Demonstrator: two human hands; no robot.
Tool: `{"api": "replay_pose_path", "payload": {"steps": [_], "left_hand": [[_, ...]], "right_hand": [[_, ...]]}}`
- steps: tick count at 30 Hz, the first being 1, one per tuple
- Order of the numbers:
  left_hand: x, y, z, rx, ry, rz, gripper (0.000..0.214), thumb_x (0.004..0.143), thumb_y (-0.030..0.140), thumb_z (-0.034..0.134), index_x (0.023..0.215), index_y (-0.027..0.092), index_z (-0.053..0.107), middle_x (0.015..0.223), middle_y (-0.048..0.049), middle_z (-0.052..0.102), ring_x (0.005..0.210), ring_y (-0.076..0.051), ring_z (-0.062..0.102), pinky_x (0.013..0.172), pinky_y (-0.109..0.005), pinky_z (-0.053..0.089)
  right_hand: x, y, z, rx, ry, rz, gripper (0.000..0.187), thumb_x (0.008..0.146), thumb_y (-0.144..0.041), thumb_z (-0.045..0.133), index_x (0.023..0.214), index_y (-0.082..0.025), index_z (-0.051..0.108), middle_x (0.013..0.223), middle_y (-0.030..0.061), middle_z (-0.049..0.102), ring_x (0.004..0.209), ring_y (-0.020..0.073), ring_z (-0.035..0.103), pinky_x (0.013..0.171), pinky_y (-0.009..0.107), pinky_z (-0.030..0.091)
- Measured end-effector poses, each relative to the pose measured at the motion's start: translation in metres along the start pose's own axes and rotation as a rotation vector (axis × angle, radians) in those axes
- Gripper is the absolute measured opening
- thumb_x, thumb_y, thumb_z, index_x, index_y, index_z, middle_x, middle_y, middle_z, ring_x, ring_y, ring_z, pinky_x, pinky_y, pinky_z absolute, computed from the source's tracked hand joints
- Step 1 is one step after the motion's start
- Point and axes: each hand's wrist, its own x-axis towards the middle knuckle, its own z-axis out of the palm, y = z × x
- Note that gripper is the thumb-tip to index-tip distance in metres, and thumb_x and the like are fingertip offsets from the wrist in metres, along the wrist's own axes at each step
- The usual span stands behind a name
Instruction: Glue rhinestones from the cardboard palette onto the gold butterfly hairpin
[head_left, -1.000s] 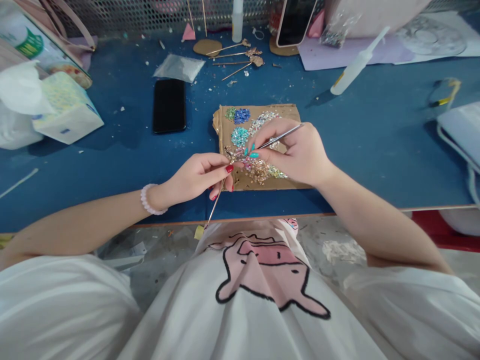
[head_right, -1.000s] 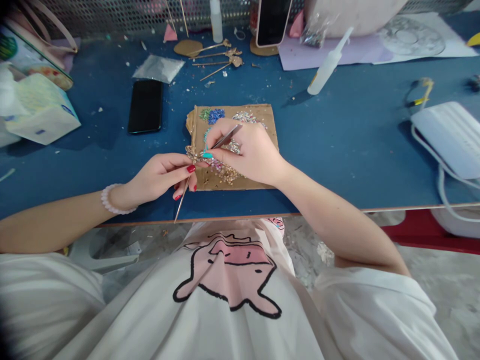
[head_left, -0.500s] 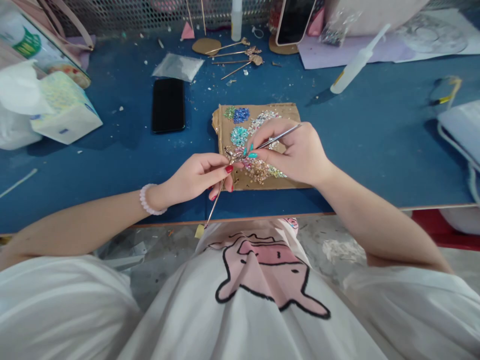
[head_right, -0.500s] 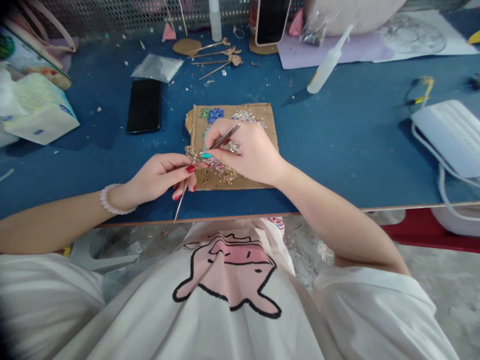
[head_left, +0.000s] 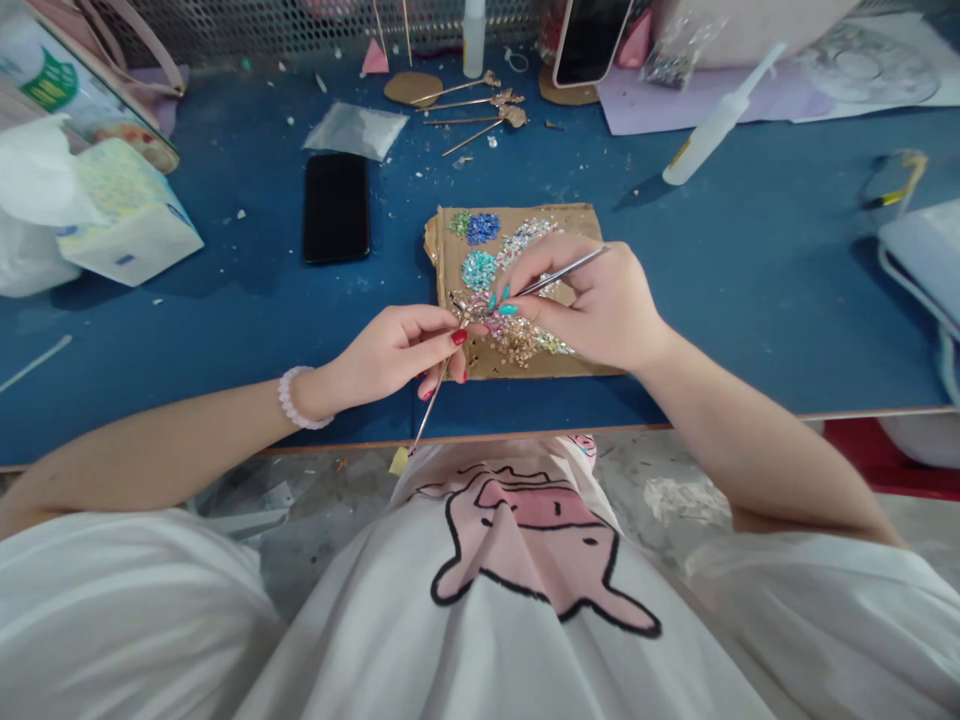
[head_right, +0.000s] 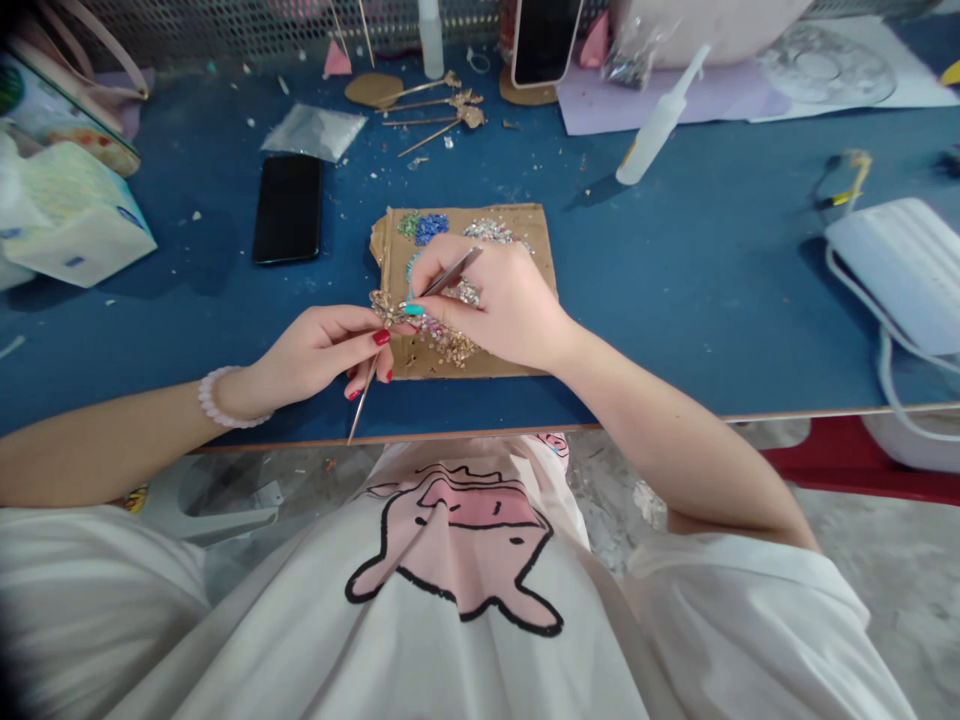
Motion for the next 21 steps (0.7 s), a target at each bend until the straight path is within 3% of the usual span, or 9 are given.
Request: {"api": "replay_pose_path", "payload": {"steps": [21], "left_hand": [[-0.0007, -0.0001, 0.0005, -0.016, 0.001, -0.001, 0.021, 0.098, 0.031, 0.063, 0.089, 0.013, 0.067, 0.073, -0.0037, 0.074, 0.040, -0.003, 0.055, 0.041, -0.013, 0.045]], "right_hand": [[-0.0012, -0.0010, 0.0005, -0.018, -0.013, -0.015, 0.018, 0.094, -0.042, 0.065, 0.091, -0.025, 0.066, 0.093, 0.0044, 0.072, 0.088, 0.0192, 0.070, 0.085, 0.038, 0.061]]}}
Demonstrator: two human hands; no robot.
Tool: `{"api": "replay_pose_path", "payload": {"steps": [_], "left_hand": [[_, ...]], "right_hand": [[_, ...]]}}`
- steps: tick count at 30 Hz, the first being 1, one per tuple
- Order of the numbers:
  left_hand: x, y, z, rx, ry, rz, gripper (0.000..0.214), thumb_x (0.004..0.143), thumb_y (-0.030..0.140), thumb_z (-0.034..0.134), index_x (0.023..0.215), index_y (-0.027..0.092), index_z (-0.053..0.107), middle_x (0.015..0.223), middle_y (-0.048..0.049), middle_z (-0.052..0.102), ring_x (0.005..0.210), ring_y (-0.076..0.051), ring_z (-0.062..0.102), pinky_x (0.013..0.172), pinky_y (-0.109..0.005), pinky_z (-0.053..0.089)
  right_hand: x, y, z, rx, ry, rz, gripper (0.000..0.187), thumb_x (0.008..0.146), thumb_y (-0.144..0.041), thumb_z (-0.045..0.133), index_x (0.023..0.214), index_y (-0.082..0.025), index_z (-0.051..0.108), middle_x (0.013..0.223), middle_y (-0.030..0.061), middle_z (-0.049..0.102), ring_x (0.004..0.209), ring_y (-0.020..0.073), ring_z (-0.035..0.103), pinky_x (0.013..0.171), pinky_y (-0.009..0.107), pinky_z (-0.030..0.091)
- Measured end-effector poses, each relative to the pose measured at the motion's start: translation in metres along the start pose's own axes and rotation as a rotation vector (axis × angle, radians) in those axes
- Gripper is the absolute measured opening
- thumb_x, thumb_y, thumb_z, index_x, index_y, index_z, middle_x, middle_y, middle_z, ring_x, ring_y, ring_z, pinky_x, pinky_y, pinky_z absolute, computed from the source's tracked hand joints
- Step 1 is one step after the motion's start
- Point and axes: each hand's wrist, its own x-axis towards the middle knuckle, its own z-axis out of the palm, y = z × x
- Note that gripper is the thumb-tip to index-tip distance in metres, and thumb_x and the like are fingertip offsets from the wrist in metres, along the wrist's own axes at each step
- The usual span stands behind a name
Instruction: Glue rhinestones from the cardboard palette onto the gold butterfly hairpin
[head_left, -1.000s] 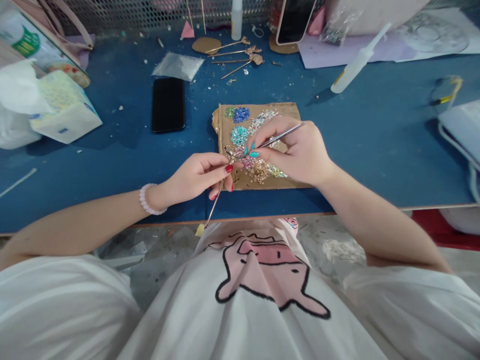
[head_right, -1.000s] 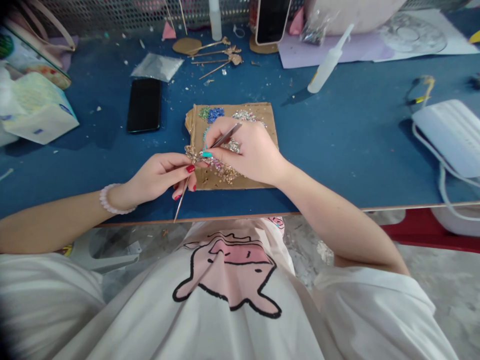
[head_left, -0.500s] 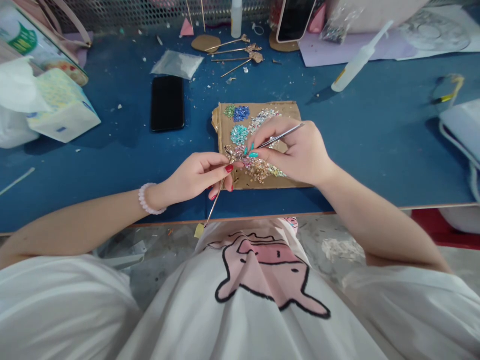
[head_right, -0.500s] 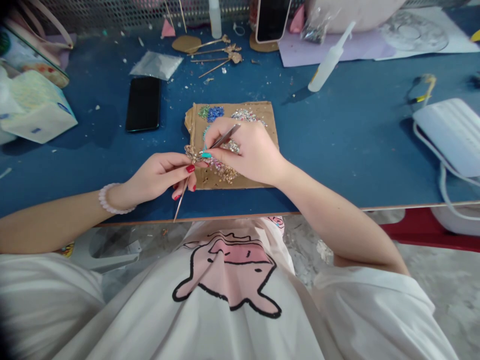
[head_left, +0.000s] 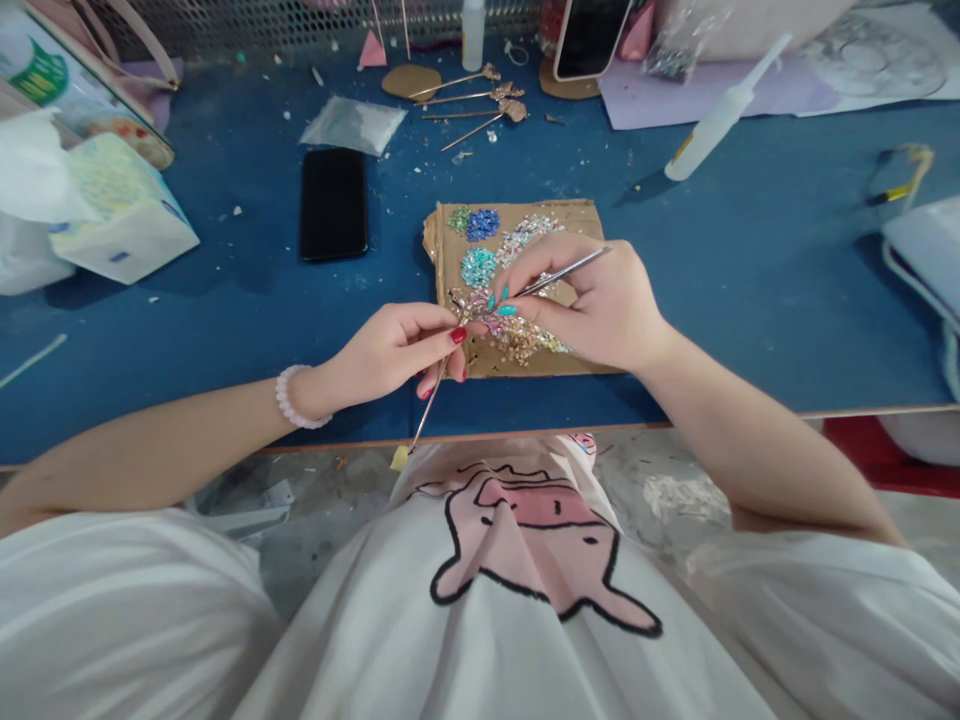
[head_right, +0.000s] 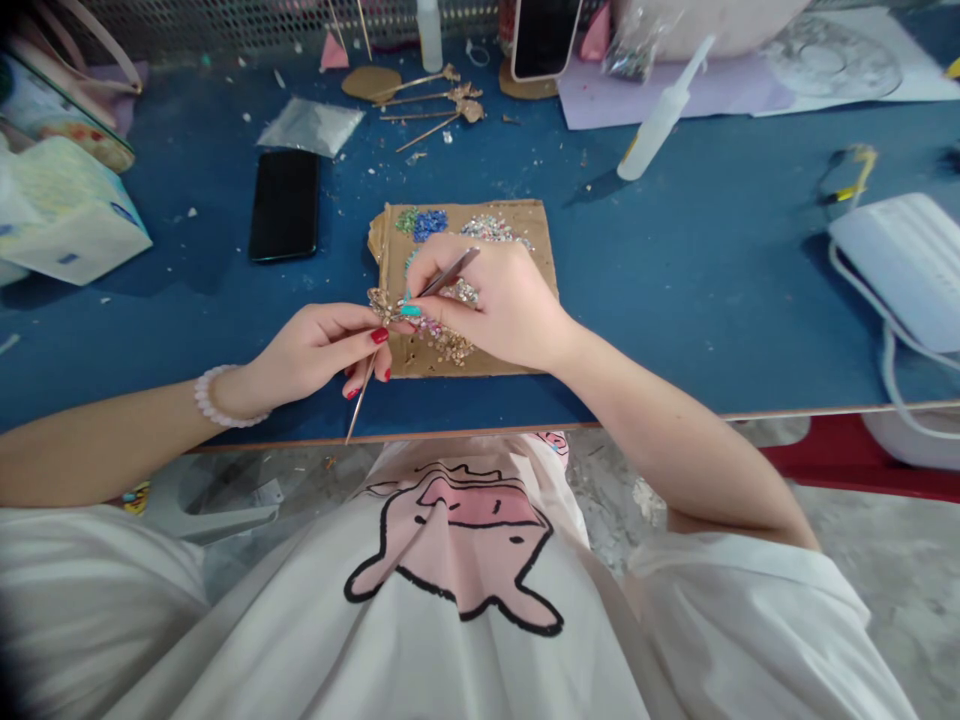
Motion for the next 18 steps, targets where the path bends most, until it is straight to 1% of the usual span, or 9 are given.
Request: {"api": "replay_pose_path", "payload": {"steps": [4, 9, 14, 18], "left_hand": [[0.0000, 0.0000, 0.0002, 0.000, -0.005, 0.002, 0.020, 0.099, 0.028, 0.060, 0.088, 0.013, 0.066, 0.073, -0.0029, 0.074, 0.040, -0.003, 0.055, 0.042, -0.012, 0.045], [0.0004, 0.0011, 0.0002, 0.013, -0.005, -0.004, 0.022, 0.099, 0.030, 0.061, 0.085, 0.013, 0.066, 0.073, -0.0036, 0.074, 0.041, -0.003, 0.055, 0.041, -0.012, 0.045], [0.0006, 0.0008, -0.0002, -0.016, -0.020, 0.013, 0.018, 0.100, 0.026, 0.060, 0.092, 0.012, 0.067, 0.072, -0.0015, 0.073, 0.041, -0.002, 0.055, 0.042, -0.011, 0.045], [0.0012, -0.0009, -0.0006, -0.022, -0.031, 0.029, 0.019, 0.101, 0.023, 0.057, 0.090, 0.012, 0.067, 0.072, -0.0011, 0.072, 0.041, -0.002, 0.056, 0.043, -0.011, 0.046]], "right_hand": [[-0.0007, -0.0005, 0.0008, -0.012, -0.002, -0.030, 0.012, 0.095, -0.035, 0.064, 0.092, -0.023, 0.066, 0.093, 0.0038, 0.072, 0.087, 0.0181, 0.070, 0.085, 0.036, 0.061], [-0.0008, -0.0010, 0.0012, 0.003, 0.004, -0.059, 0.009, 0.094, -0.030, 0.065, 0.090, -0.023, 0.066, 0.091, 0.0037, 0.071, 0.086, 0.0180, 0.069, 0.082, 0.036, 0.061], [-0.0009, -0.0006, 0.0015, -0.015, -0.004, -0.038, 0.009, 0.094, -0.032, 0.065, 0.091, -0.023, 0.067, 0.092, 0.0036, 0.072, 0.088, 0.0181, 0.069, 0.084, 0.036, 0.061], [-0.0008, -0.0014, 0.0008, 0.001, -0.004, -0.064, 0.011, 0.095, -0.031, 0.064, 0.091, -0.021, 0.066, 0.092, 0.0040, 0.073, 0.087, 0.0179, 0.070, 0.082, 0.035, 0.060]]}}
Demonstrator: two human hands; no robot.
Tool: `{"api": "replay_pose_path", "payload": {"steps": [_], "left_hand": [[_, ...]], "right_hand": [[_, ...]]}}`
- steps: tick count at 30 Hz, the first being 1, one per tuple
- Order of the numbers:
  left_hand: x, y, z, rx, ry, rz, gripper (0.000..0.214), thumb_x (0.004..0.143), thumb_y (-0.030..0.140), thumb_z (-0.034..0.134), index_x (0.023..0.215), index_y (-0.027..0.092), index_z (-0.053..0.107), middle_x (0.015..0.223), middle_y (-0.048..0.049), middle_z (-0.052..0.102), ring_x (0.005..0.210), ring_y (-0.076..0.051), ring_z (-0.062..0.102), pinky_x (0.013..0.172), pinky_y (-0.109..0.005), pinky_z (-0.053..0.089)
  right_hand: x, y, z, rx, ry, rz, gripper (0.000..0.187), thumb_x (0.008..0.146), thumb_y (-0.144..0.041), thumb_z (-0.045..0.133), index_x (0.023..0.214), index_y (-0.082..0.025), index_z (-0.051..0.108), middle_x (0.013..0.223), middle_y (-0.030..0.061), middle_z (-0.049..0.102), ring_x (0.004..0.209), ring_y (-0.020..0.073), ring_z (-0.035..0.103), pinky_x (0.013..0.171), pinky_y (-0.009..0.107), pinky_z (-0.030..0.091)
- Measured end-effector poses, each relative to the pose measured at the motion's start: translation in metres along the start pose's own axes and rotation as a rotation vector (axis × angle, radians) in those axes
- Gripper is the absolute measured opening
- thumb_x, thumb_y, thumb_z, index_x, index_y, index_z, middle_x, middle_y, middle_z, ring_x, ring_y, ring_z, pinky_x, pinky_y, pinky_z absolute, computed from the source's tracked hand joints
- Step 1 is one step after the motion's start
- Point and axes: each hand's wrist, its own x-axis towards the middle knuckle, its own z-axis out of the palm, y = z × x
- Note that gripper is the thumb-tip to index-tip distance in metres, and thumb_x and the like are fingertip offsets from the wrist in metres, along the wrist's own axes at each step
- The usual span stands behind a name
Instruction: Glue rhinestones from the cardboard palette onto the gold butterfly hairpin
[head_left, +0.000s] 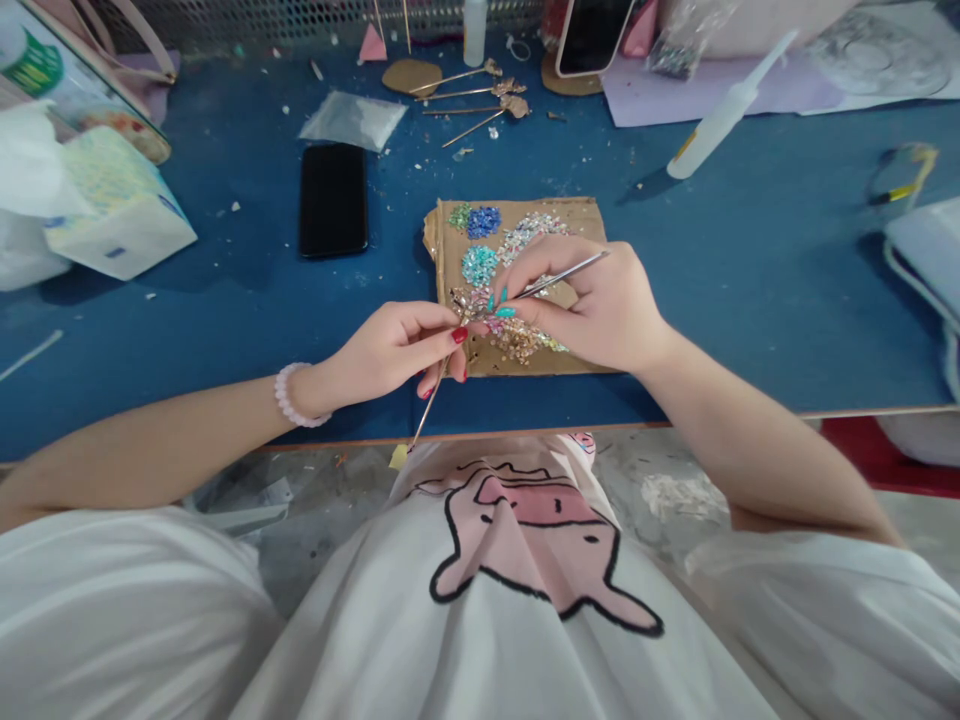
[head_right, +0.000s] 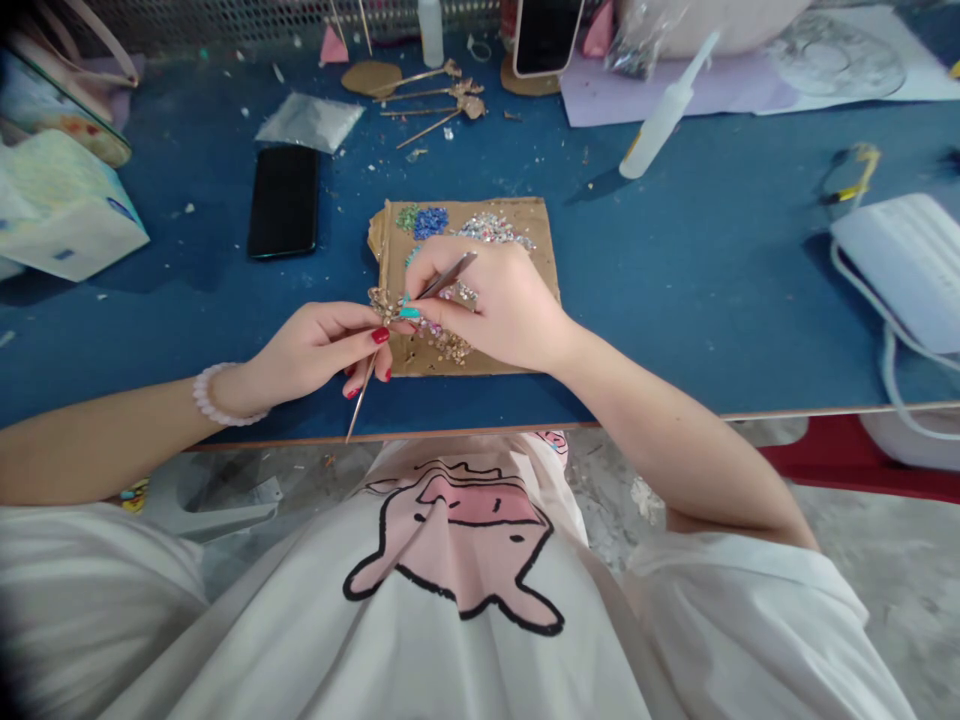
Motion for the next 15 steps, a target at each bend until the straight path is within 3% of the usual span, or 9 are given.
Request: {"api": "replay_pose_path", "payload": {"steps": [7, 15], "left_hand": [[-0.0010, 0.0009, 0.0001, 0.002, 0.001, -0.001, 0.019, 0.101, 0.021, 0.055, 0.089, 0.012, 0.066, 0.072, -0.0005, 0.072, 0.040, -0.001, 0.055, 0.042, -0.010, 0.045], [-0.0007, 0.0005, 0.0004, -0.009, 0.006, -0.009, 0.017, 0.102, 0.020, 0.054, 0.095, 0.012, 0.067, 0.072, 0.0004, 0.072, 0.041, -0.001, 0.055, 0.044, -0.011, 0.046]], "right_hand": [[-0.0003, 0.0003, -0.0026, 0.024, 0.027, 0.029, 0.020, 0.096, -0.042, 0.065, 0.091, -0.022, 0.065, 0.093, 0.0036, 0.072, 0.087, 0.0169, 0.070, 0.084, 0.035, 0.060], [0.0021, 0.0029, -0.0018, 0.088, 0.172, -0.017, 0.026, 0.094, -0.047, 0.068, 0.089, -0.021, 0.065, 0.092, 0.0040, 0.072, 0.086, 0.0172, 0.069, 0.081, 0.035, 0.060]]}}
